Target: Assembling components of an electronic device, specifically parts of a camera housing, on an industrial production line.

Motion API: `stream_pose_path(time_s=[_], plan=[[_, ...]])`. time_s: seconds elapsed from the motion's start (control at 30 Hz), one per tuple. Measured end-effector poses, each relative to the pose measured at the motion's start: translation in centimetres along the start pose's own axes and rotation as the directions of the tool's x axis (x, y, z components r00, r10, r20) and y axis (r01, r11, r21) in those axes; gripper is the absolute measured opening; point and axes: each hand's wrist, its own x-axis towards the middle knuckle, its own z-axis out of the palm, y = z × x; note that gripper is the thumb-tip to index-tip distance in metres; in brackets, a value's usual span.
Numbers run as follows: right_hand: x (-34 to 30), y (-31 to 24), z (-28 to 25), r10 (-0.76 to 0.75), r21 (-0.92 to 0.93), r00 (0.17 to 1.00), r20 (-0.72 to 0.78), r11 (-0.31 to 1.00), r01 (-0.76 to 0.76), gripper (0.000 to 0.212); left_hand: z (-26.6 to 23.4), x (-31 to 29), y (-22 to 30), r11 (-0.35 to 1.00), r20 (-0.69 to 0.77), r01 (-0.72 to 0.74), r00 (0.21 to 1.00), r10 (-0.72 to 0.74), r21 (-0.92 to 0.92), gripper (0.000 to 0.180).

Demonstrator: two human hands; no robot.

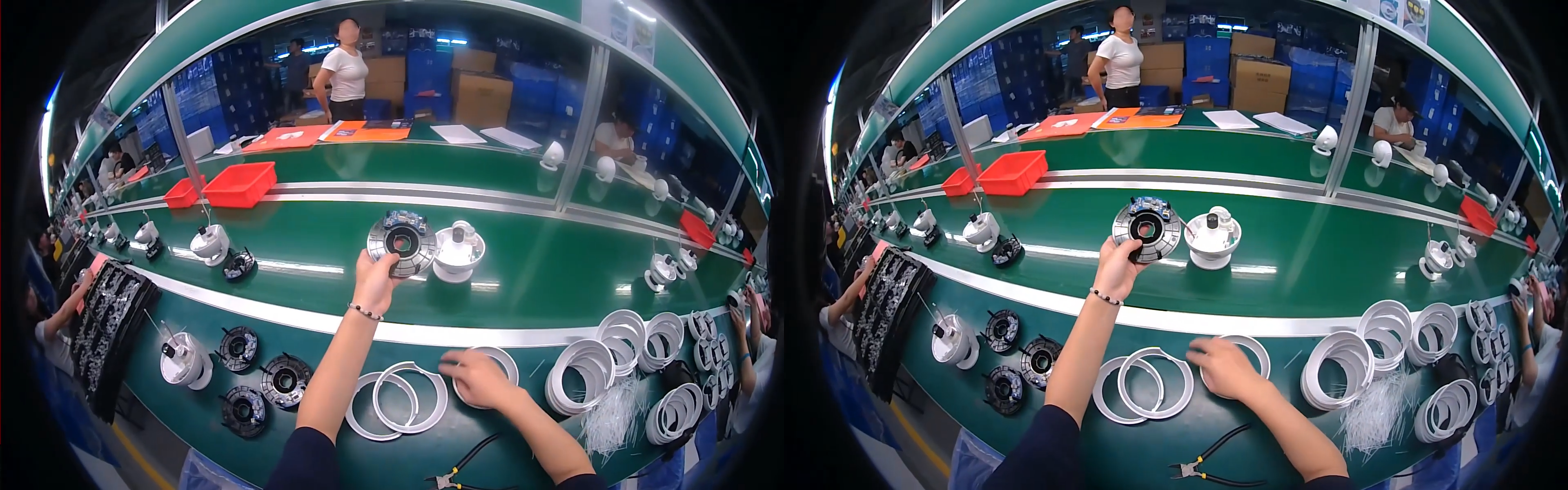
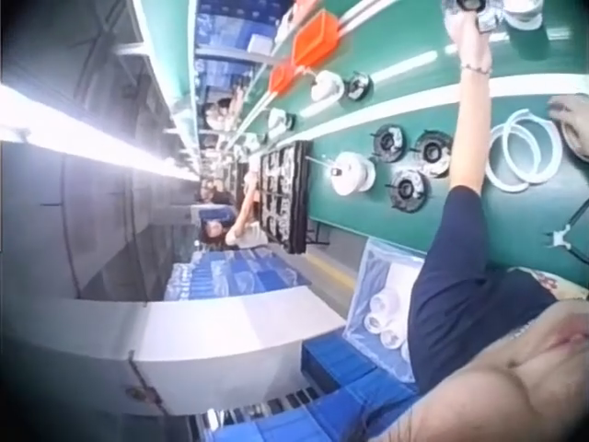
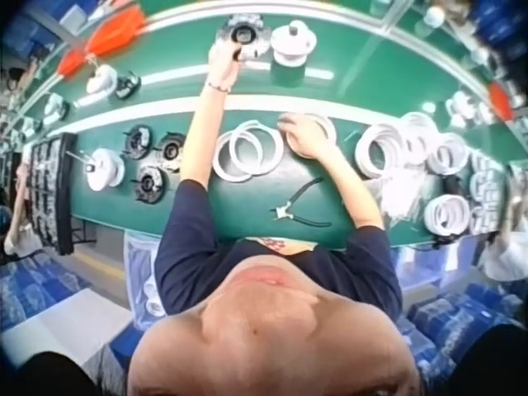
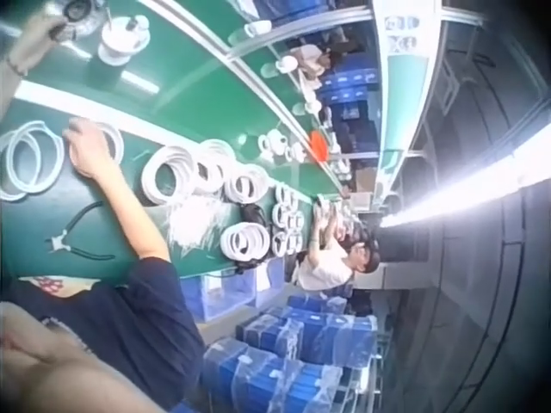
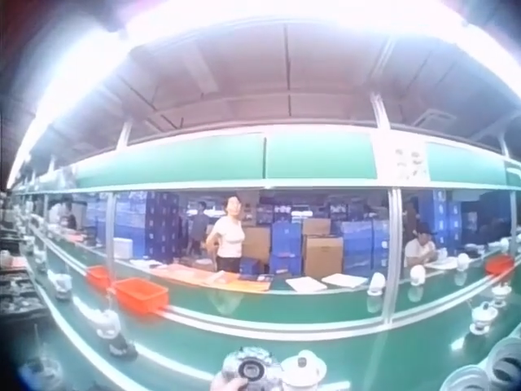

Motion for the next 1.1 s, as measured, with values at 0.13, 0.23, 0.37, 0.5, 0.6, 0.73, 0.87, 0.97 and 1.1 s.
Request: stream_pose_path(time_s=[0.13, 0.23, 0.37, 0.5, 0.6, 0.73, 0.87, 0.97, 1.1], plan=[[-1.3, -2.1, -3.4, 0.360, -0.180, 0.932, 0.040, 0.920, -0.348, 0.108, -0.5, -0.9, 0.6, 0.994, -0.018, -0.104, 0.994, 0.104, 0.019, 0.029], [-1.8, -2.0, -2.7, 0.518, -0.280, 0.803, 0.296, 0.850, -0.445, 0.122, -0.9, -1.2, -0.1, 0.993, -0.040, -0.112, 0.993, 0.113, 0.029, 0.030], [-0.5, -1.0, -2.6, 0.464, -0.061, 0.873, 0.150, 0.885, -0.461, 0.116, -1.6, -1.8, -0.5, 0.984, -0.024, -0.179, 0.984, 0.178, -0.009, 0.031], [2.3, 0.4, -4.3, 0.529, 0.607, 0.749, -0.398, 0.764, -0.217, 0.107, 0.6, -3.5, -1.4, 0.984, 0.079, -0.178, 0.981, 0.177, 0.003, 0.032], [7.2, -1.4, -5.7, 0.571, 0.782, 0.647, -0.506, 0.619, 0.066, 0.098, 1.2, -4.6, -3.2, 0.971, 0.158, -0.216, 0.967, 0.199, 0.105, 0.045], [9.9, -1.6, -4.8, 0.597, 0.831, 0.628, -0.499, 0.535, 0.152, 0.100, 1.8, -6.4, -4.2, 0.982, 0.275, -0.177, 0.950, 0.151, 0.071, 0.044], [9.0, -0.8, -3.9, 0.570, 0.825, 0.637, -0.519, 0.530, 0.198, 0.102, 0.7, -5.4, -3.5, 0.997, 0.333, 0.026, 0.942, -0.047, 0.067, 0.030], [8.2, 0.1, -4.0, 0.514, 0.759, 0.659, -0.550, 0.636, 0.138, 0.103, 0.3, -4.8, -3.4, 0.986, 0.349, 0.108, 0.926, -0.146, 0.126, 0.028], [7.8, 1.4, -3.6, 0.532, 0.684, 0.678, -0.507, 0.727, -0.059, 0.108, 0.7, -5.0, -4.6, 0.981, 0.384, 0.086, 0.911, -0.147, 0.172, 0.034]])
